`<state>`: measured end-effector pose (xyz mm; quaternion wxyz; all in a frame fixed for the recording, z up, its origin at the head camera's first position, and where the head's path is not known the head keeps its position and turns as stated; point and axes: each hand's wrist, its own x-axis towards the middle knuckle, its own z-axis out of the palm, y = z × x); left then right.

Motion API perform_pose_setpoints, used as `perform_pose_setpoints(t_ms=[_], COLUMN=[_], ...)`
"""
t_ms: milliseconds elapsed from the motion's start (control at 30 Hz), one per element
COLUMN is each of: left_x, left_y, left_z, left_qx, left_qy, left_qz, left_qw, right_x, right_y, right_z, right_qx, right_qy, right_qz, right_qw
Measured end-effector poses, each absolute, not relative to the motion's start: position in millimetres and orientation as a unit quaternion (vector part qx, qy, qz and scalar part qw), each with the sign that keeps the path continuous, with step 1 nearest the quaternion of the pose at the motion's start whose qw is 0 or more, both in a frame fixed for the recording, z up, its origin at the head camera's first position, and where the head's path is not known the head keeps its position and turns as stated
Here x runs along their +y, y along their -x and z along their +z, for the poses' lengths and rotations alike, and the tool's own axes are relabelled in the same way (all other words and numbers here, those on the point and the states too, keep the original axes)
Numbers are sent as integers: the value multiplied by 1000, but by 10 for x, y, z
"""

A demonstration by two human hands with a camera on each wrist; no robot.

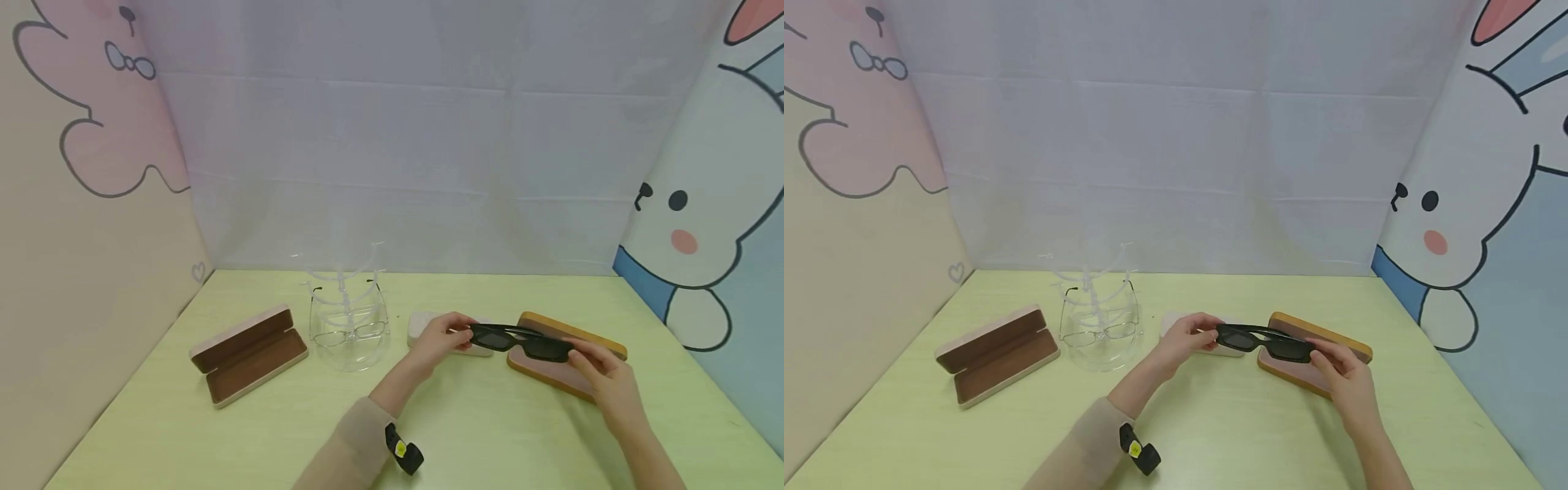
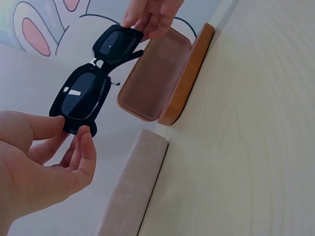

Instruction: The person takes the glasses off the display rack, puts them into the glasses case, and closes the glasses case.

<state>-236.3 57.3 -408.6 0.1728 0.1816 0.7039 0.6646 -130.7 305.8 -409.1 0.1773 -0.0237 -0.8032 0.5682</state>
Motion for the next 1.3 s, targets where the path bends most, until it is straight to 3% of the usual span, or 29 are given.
perform_pose_setpoints(t_ms=[267,867,1300], left_x=[740,1178,1346], left_y=[2355,2319,2267], left_z=[-4184,-4164,-4175], left_qx=[721,749,792], left_qy=[-188,-124,-120], left_qz=[646,640,586], left_qw=[163,121,123], right_x=[3223,3613,3730], right_y=[1220,1195,1205], right_z=[-4117,-4145,-4121], right_qx=[-859,-844,-854], right_qy=[93,131,158], right_qz=[488,514,496], right_qw=[122,83,5])
